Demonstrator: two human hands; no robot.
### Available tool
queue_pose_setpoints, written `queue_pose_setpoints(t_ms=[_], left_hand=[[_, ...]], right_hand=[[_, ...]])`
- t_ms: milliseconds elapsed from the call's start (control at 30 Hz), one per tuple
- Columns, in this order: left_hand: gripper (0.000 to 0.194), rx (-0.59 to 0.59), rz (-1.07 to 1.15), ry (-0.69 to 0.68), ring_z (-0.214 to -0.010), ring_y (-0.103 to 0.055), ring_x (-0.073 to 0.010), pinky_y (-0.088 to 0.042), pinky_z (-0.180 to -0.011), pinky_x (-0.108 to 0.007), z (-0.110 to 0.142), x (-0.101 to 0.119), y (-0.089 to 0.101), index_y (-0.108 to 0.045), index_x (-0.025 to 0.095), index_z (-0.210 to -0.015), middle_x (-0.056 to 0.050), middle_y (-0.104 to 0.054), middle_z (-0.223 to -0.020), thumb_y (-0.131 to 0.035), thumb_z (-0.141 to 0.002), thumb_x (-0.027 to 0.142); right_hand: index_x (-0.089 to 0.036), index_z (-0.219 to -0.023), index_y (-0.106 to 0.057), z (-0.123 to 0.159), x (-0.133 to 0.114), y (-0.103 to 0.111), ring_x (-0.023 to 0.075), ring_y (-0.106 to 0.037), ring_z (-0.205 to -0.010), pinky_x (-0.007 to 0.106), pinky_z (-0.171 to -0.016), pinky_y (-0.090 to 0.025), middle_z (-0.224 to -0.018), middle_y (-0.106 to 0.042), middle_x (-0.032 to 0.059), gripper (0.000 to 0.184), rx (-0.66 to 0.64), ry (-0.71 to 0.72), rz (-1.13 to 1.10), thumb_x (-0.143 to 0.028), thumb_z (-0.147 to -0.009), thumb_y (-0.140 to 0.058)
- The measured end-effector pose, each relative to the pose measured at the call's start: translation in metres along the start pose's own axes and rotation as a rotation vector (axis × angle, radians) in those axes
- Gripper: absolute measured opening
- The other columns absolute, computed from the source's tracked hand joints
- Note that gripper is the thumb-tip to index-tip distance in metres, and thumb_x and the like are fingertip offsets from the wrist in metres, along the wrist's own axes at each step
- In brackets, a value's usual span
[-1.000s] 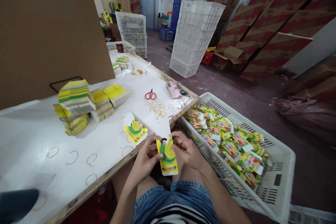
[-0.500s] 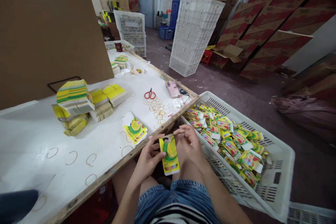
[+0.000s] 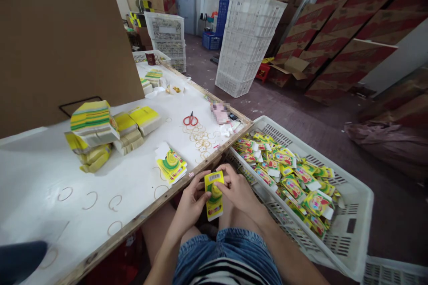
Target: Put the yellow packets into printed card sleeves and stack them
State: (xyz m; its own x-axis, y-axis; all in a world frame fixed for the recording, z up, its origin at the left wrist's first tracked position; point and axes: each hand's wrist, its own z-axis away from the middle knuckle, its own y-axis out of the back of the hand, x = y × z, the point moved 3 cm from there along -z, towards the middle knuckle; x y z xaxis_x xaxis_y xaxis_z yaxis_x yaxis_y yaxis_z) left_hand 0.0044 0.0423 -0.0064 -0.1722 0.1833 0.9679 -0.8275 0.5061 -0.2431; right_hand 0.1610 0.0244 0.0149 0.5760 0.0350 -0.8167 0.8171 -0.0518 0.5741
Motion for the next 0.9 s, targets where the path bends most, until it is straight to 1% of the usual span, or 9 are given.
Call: queue_pose_setpoints(t_ms=[133, 267, 333, 433, 533, 600, 633, 733, 900], left_hand=[[0.051, 0.013, 0.042, 0.025, -0.093, -0.069, -0.0240, -0.055, -0.077, -0.032, -0.001, 0.004, 0.002, -0.049, 0.019, -0.126, -0.011, -0.072, -0.105, -0.069, -0.079, 0.027], [0.048, -0.005, 0.053, 0.019, -0.087, -0.070, -0.0236, -0.055, -0.072, -0.030, -0.002, 0.006, -0.004, -0.054, 0.018, -0.120, -0.010, -0.073, -0.101, -0.071, -0.077, 0.027], [0.045, -0.002, 0.042, -0.010, -0.089, -0.070, -0.0239, -0.055, -0.074, -0.031, -0.003, 0.006, -0.011, -0.056, 0.018, -0.119, -0.011, -0.073, -0.104, -0.071, -0.077, 0.026], [0.043, 0.010, 0.002, -0.074, -0.101, -0.068, -0.0252, -0.054, -0.086, -0.036, -0.006, 0.004, -0.020, -0.056, 0.020, -0.122, -0.012, -0.070, -0.115, -0.065, -0.080, 0.025], [0.046, 0.112, -0.201, -0.171, -0.123, -0.057, -0.0258, -0.042, -0.106, -0.043, -0.012, 0.005, -0.008, -0.051, 0.023, -0.130, -0.011, -0.062, -0.131, -0.058, -0.085, 0.024], [0.048, 0.310, -0.471, -0.228, -0.135, -0.044, -0.0277, -0.030, -0.114, -0.047, -0.014, 0.007, 0.016, -0.052, 0.022, -0.131, -0.012, -0.053, -0.141, -0.061, -0.083, 0.026], [0.051, 0.422, -0.582, -0.221, -0.137, -0.040, -0.0297, -0.026, -0.115, -0.050, -0.014, 0.007, 0.029, -0.051, 0.021, -0.132, -0.013, -0.051, -0.143, -0.061, -0.083, 0.027], [0.056, 0.624, -0.769, -0.131, -0.140, -0.035, -0.0357, -0.017, -0.115, -0.059, -0.014, 0.002, 0.061, -0.048, 0.015, -0.136, -0.019, -0.051, -0.142, -0.061, -0.082, 0.027], [0.054, 0.618, -0.705, -0.098, -0.132, -0.047, -0.0348, -0.027, -0.112, -0.057, -0.014, -0.014, 0.069, -0.048, 0.020, -0.136, -0.016, -0.056, -0.138, -0.058, -0.084, 0.026]], right_hand=[[-0.020, -0.111, -0.057, 0.003, 0.003, 0.000, 0.0134, -0.053, -0.047, 0.023, -0.049, -0.035, -0.052, -0.056, -0.0071, 0.027, 0.030, 0.047, -0.051, -0.029, -0.086, -0.060], [-0.021, -0.101, -0.067, 0.005, 0.005, 0.003, 0.0180, -0.065, -0.073, 0.026, -0.062, -0.049, -0.086, -0.071, 0.0053, 0.023, 0.186, 0.103, -0.215, -0.037, -0.090, -0.056], [-0.022, -0.101, -0.069, 0.006, 0.004, 0.001, 0.0204, -0.067, -0.086, 0.029, -0.071, -0.053, -0.098, -0.072, 0.0072, 0.022, 0.203, 0.117, -0.324, -0.036, -0.089, -0.058], [-0.022, -0.098, -0.071, 0.010, 0.002, 0.009, 0.0213, -0.068, -0.087, 0.032, -0.076, -0.055, -0.094, -0.073, 0.0073, 0.019, 0.257, 0.145, -0.323, -0.033, -0.089, -0.058], [-0.021, -0.093, -0.072, 0.020, 0.006, 0.049, 0.0238, -0.065, -0.091, 0.040, -0.084, -0.052, -0.095, -0.072, 0.0095, 0.020, 0.631, 0.196, -0.010, -0.031, -0.091, -0.055], [-0.019, -0.097, -0.072, 0.024, 0.013, 0.077, 0.0283, -0.061, -0.102, 0.049, -0.094, -0.044, -0.103, -0.069, 0.0130, 0.022, 0.903, 0.169, 0.253, -0.032, -0.090, -0.055], [-0.018, -0.102, -0.071, 0.023, 0.017, 0.085, 0.0312, -0.058, -0.108, 0.054, -0.098, -0.039, -0.110, -0.066, 0.0151, 0.024, 0.952, 0.140, 0.353, -0.033, -0.089, -0.057], [-0.019, -0.111, -0.068, 0.002, 0.026, 0.072, 0.0333, -0.053, -0.114, 0.056, -0.101, -0.035, -0.118, -0.062, 0.0166, 0.028, 0.777, 0.104, 0.382, -0.032, -0.089, -0.057], [-0.020, -0.109, -0.068, -0.059, 0.004, -0.043, 0.0286, -0.056, -0.105, 0.044, -0.097, -0.039, -0.109, -0.069, 0.0128, 0.024, 0.184, 0.039, 0.233, -0.025, -0.089, -0.056]])
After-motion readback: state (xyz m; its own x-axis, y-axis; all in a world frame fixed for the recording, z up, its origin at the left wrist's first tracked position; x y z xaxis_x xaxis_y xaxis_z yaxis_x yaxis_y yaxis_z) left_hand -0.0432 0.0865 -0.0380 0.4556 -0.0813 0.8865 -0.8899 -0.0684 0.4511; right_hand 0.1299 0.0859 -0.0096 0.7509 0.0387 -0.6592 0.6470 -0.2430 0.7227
